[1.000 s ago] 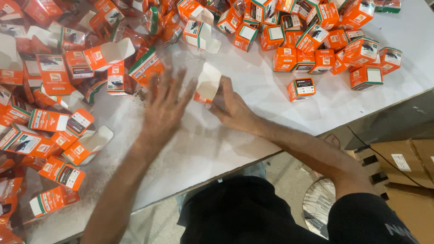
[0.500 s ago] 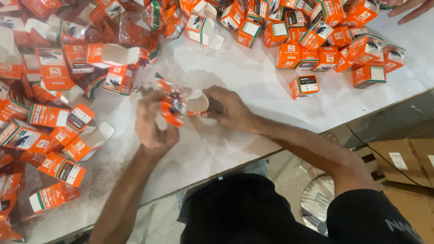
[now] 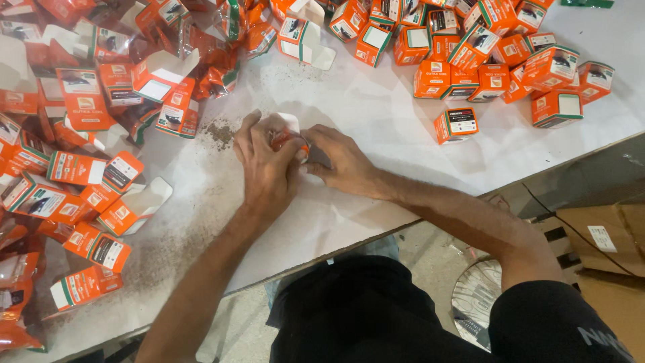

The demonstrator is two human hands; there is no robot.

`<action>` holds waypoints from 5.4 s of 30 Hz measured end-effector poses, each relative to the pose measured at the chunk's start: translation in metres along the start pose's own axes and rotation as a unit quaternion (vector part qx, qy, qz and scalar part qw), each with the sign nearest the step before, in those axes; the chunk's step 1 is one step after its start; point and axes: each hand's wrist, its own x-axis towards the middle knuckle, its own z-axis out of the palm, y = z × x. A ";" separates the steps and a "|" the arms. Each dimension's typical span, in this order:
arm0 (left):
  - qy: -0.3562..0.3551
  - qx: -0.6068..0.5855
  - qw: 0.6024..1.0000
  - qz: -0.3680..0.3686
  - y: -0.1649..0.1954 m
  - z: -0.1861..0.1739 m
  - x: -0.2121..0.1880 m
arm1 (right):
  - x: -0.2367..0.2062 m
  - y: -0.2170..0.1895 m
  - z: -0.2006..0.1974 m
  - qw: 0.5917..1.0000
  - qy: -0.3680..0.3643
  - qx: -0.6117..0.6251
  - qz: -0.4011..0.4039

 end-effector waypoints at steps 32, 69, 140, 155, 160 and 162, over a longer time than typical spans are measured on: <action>-0.089 -0.523 0.761 -0.373 -0.049 0.010 -0.026 | -0.011 -0.007 0.013 0.969 -0.020 -0.215 -0.118; -0.017 -0.064 0.996 0.056 -0.052 -0.019 -0.020 | 0.006 -0.002 -0.010 0.974 0.040 -0.217 -0.052; -0.146 -0.366 0.812 -0.430 -0.030 0.019 0.015 | -0.007 0.009 0.005 0.997 -0.015 -0.005 0.072; -0.142 -0.419 0.816 -0.372 -0.047 0.021 0.004 | -0.007 0.003 0.012 0.988 0.015 -0.140 -0.064; -0.018 -0.207 0.976 -0.062 -0.031 0.015 -0.005 | -0.005 0.000 0.008 0.993 0.002 -0.121 -0.006; -0.043 -0.232 0.972 -0.008 -0.031 0.006 -0.007 | -0.005 0.000 0.008 0.994 0.007 -0.105 0.011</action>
